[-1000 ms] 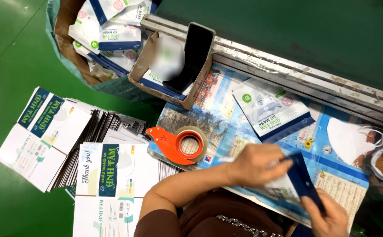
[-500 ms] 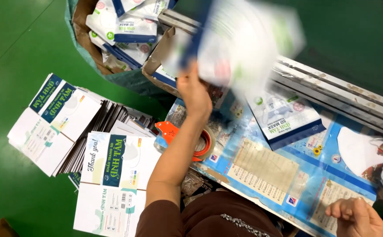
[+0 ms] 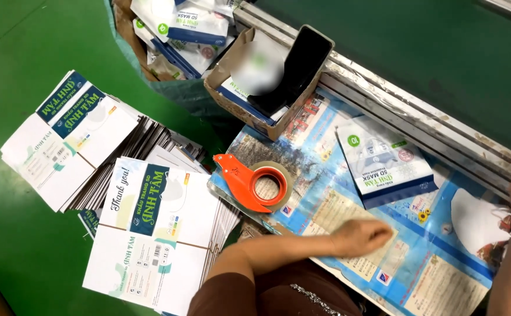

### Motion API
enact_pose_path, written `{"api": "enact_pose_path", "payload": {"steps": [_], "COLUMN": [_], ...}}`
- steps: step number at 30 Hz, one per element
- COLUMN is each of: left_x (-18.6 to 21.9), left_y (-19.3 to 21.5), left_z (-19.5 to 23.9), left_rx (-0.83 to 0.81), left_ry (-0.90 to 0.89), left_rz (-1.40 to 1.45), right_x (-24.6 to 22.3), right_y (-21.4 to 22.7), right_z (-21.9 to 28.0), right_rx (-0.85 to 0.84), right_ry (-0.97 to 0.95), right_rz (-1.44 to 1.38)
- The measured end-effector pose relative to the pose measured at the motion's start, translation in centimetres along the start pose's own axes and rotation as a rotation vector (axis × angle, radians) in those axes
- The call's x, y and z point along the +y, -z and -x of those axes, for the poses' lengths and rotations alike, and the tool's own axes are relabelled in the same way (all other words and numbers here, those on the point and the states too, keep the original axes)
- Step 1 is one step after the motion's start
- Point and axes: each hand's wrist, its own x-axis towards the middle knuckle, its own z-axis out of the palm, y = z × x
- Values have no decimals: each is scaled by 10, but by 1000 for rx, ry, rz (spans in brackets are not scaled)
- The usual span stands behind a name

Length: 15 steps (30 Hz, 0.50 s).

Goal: Packaging face masks into plastic pouches at a workstation.

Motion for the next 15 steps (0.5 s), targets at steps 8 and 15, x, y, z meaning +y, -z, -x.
{"api": "enact_pose_path", "payload": {"steps": [8, 15], "left_x": [2, 2], "left_y": [-2, 1], "left_z": [3, 2], "left_rx": [-57, -98], "left_ry": [4, 38], "left_rz": [-98, -64], "right_x": [-33, -15], "right_y": [-44, -42], "right_z": [-62, -65], "right_rx": [62, 64], "right_ry": [-167, -176], "right_rz": [446, 424]}}
